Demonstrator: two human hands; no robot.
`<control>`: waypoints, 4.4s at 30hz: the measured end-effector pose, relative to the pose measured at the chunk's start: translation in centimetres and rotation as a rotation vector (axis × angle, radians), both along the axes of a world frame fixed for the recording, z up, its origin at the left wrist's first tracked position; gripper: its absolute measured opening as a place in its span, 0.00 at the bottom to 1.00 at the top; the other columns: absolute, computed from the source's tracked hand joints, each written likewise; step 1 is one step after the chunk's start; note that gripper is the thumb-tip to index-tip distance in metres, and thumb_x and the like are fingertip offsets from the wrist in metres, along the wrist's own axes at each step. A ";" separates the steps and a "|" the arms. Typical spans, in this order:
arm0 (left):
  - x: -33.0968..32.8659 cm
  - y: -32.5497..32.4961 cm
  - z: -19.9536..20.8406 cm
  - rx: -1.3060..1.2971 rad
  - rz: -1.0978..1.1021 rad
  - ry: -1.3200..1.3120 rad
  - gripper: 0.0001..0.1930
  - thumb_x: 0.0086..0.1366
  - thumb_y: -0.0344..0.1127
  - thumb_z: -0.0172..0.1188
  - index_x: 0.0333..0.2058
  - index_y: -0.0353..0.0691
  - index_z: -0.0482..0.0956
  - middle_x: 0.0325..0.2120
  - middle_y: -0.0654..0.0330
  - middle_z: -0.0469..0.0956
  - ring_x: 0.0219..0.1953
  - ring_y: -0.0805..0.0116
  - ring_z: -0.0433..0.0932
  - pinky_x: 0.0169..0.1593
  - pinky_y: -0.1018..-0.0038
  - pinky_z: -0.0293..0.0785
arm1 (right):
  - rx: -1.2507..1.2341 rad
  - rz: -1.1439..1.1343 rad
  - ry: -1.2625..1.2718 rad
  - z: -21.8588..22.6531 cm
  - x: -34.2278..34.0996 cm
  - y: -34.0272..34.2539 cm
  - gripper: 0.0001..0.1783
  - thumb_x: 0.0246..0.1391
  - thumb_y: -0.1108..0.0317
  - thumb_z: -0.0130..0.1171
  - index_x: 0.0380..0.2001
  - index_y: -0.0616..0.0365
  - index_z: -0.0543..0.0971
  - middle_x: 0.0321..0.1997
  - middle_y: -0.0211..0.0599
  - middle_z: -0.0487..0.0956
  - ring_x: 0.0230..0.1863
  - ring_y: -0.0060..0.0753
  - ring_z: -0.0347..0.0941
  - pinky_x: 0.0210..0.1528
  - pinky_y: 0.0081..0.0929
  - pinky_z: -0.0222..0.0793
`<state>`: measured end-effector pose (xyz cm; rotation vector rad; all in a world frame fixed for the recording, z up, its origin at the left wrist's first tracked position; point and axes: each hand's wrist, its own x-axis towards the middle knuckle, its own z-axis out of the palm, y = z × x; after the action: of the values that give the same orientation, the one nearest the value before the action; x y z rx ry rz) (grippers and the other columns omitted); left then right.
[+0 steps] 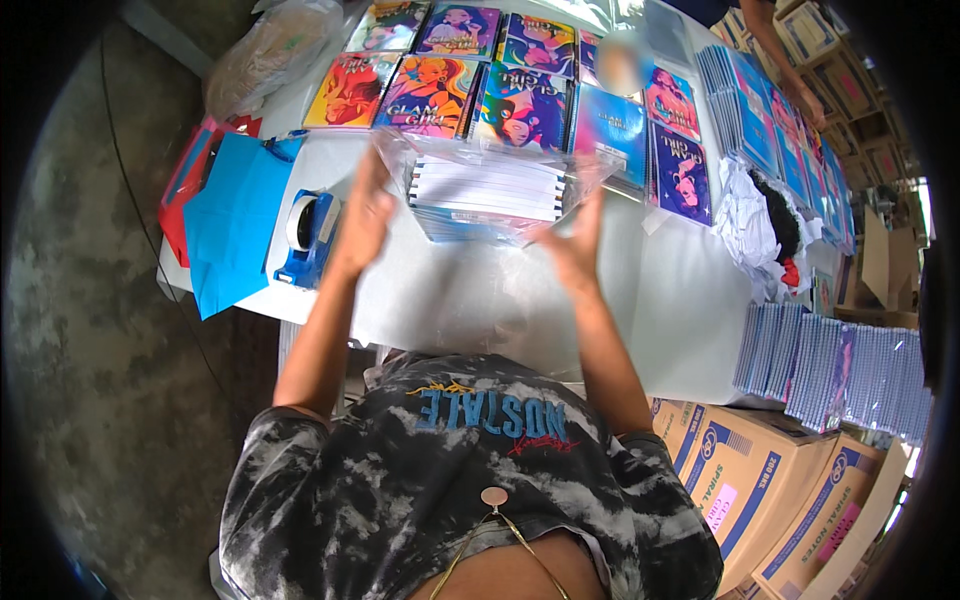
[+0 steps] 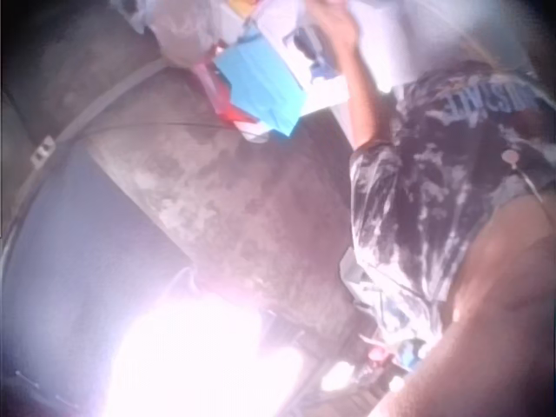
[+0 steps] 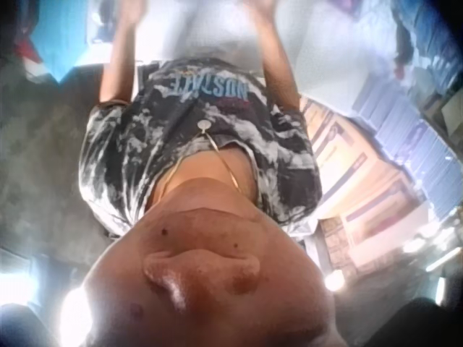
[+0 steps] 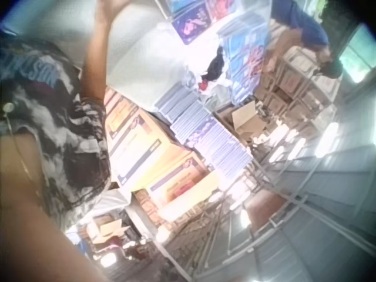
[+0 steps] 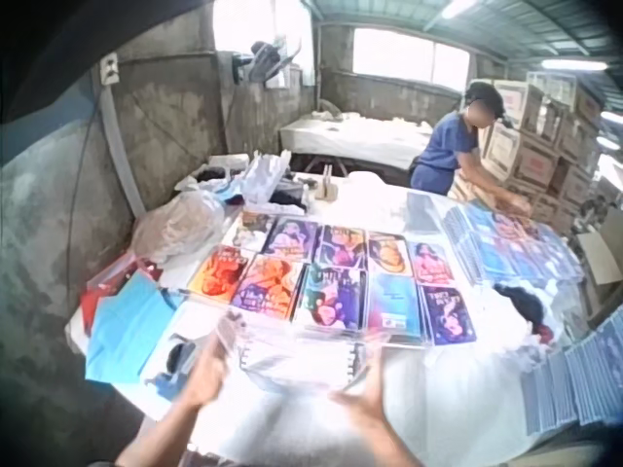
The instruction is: The person repeatedly picks up stacks of spiral-bound notebooks, places them into clear plastic bags, and seals the bags using a handheld tape dispenser. The packaged notebooks are then stacked on the table.
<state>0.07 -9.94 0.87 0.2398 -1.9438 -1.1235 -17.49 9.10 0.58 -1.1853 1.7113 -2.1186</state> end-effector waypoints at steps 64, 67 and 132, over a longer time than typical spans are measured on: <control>23.9 -2.6 -2.8 1.231 -0.089 -0.168 0.10 0.58 0.37 0.58 0.32 0.36 0.79 0.54 0.51 0.65 0.49 0.63 0.69 0.55 0.70 0.61 | -0.016 -0.369 0.856 -1.9 2.9 -1.6 0.10 0.36 0.80 0.66 0.18 0.51 0.77 0.37 0.31 0.79 0.45 0.33 0.69 0.47 0.26 0.65; 25.0 -3.4 -6.2 0.578 0.407 -0.967 0.09 0.57 0.35 0.59 0.29 0.34 0.80 0.23 0.61 0.80 0.23 0.71 0.77 0.29 0.76 0.72 | -0.032 -0.359 0.849 -2.1 2.8 -1.8 0.11 0.36 0.79 0.66 0.16 0.50 0.75 0.37 0.30 0.79 0.45 0.33 0.69 0.48 0.25 0.64; -37.4 24.9 -8.6 -0.797 -0.450 -0.760 0.18 0.62 0.41 0.51 0.51 0.48 0.69 0.35 0.57 0.78 0.34 0.58 0.78 0.33 0.66 0.75 | 0.568 -0.958 0.187 -0.9 -10.0 29.9 0.27 0.46 0.74 0.57 0.52 0.56 0.68 0.48 0.36 0.75 0.56 0.37 0.62 0.58 0.35 0.53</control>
<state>-37.28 14.98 -7.72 -0.2633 -3.0686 -0.4248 -27.52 39.01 -0.27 -0.4143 3.1124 -1.6191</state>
